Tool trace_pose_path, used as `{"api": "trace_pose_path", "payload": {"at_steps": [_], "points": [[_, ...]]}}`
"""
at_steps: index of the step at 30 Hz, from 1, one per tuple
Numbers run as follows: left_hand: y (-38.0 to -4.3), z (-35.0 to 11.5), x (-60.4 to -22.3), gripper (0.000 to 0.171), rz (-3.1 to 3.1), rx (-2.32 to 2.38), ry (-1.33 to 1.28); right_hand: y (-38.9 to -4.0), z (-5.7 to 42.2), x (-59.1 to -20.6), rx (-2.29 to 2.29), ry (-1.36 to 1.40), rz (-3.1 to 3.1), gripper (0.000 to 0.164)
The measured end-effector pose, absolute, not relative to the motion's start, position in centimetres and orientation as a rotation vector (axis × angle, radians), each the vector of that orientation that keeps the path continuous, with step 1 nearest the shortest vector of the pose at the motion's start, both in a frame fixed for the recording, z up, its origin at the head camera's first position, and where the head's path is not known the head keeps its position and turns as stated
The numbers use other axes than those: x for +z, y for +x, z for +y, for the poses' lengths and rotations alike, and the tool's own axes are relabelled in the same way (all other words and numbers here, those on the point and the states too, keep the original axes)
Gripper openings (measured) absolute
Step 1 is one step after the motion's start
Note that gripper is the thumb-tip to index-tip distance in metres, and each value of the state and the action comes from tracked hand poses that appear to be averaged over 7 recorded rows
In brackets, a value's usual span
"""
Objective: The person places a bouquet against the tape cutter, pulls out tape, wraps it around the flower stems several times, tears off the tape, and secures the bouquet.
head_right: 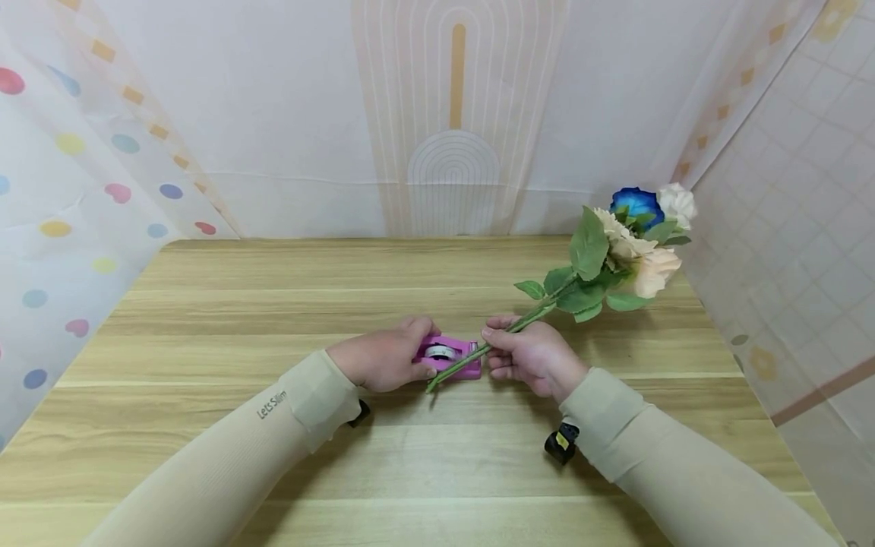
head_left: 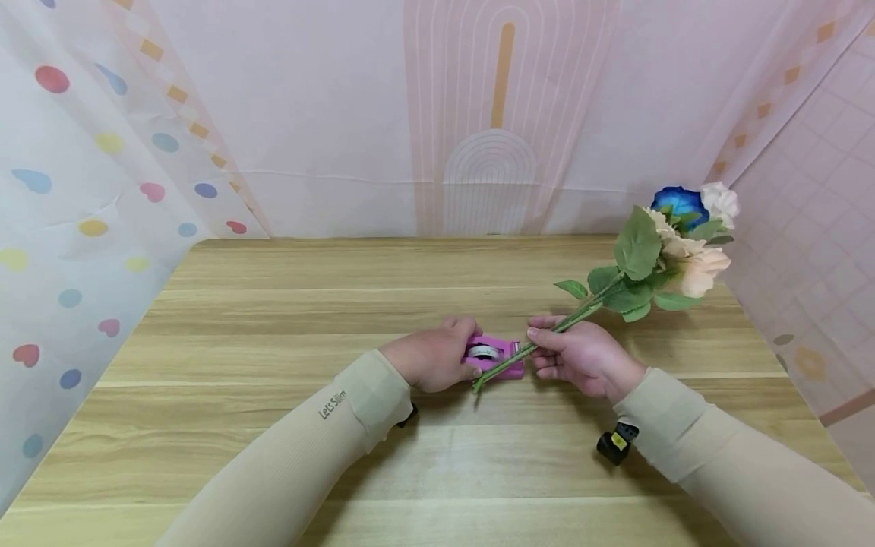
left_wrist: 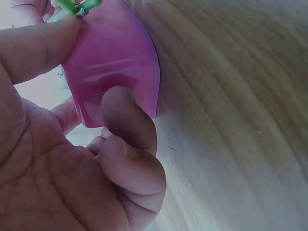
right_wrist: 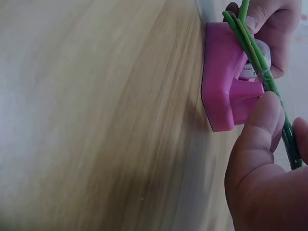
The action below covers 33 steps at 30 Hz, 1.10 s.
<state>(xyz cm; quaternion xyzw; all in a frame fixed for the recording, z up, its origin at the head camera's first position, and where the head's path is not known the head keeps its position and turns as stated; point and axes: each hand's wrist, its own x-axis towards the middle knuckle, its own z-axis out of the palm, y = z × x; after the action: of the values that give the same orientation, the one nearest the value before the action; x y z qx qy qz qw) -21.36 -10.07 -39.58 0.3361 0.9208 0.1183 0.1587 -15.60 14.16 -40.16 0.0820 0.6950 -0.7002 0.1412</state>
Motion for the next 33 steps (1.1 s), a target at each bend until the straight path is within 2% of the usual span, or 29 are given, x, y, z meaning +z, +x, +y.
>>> {"api": "trace_pose_path", "payload": {"at_steps": [4,8,20,27,31,33], "points": [[-21.38,-10.08,-39.6,0.051,2.63,0.34,0.966,-15.58,14.15,-40.19,-2.058,0.226,1.972,0.053],[-21.38,-10.1,-39.62,0.051,2.629,0.343,0.969,-15.49,14.09,-40.25,-2.097,0.198,1.943,0.052],[-21.3,-10.28,-39.5,0.051,2.617,0.365,0.975,-15.77,14.02,-39.82,-2.129,0.192,1.891,0.021],[-21.22,-10.26,-39.52,0.052,2.614,0.356,0.985,-15.93,14.21,-39.99,-2.199,0.205,1.747,0.025],[-21.17,-10.22,-39.52,0.051,2.615,0.364,0.975,-15.81,14.56,-40.2,-2.199,0.204,1.695,0.007],[-21.15,-10.2,-39.51,0.051,2.616,0.37,0.97,-15.77,14.72,-40.32,-2.189,0.195,1.687,0.019]]}}
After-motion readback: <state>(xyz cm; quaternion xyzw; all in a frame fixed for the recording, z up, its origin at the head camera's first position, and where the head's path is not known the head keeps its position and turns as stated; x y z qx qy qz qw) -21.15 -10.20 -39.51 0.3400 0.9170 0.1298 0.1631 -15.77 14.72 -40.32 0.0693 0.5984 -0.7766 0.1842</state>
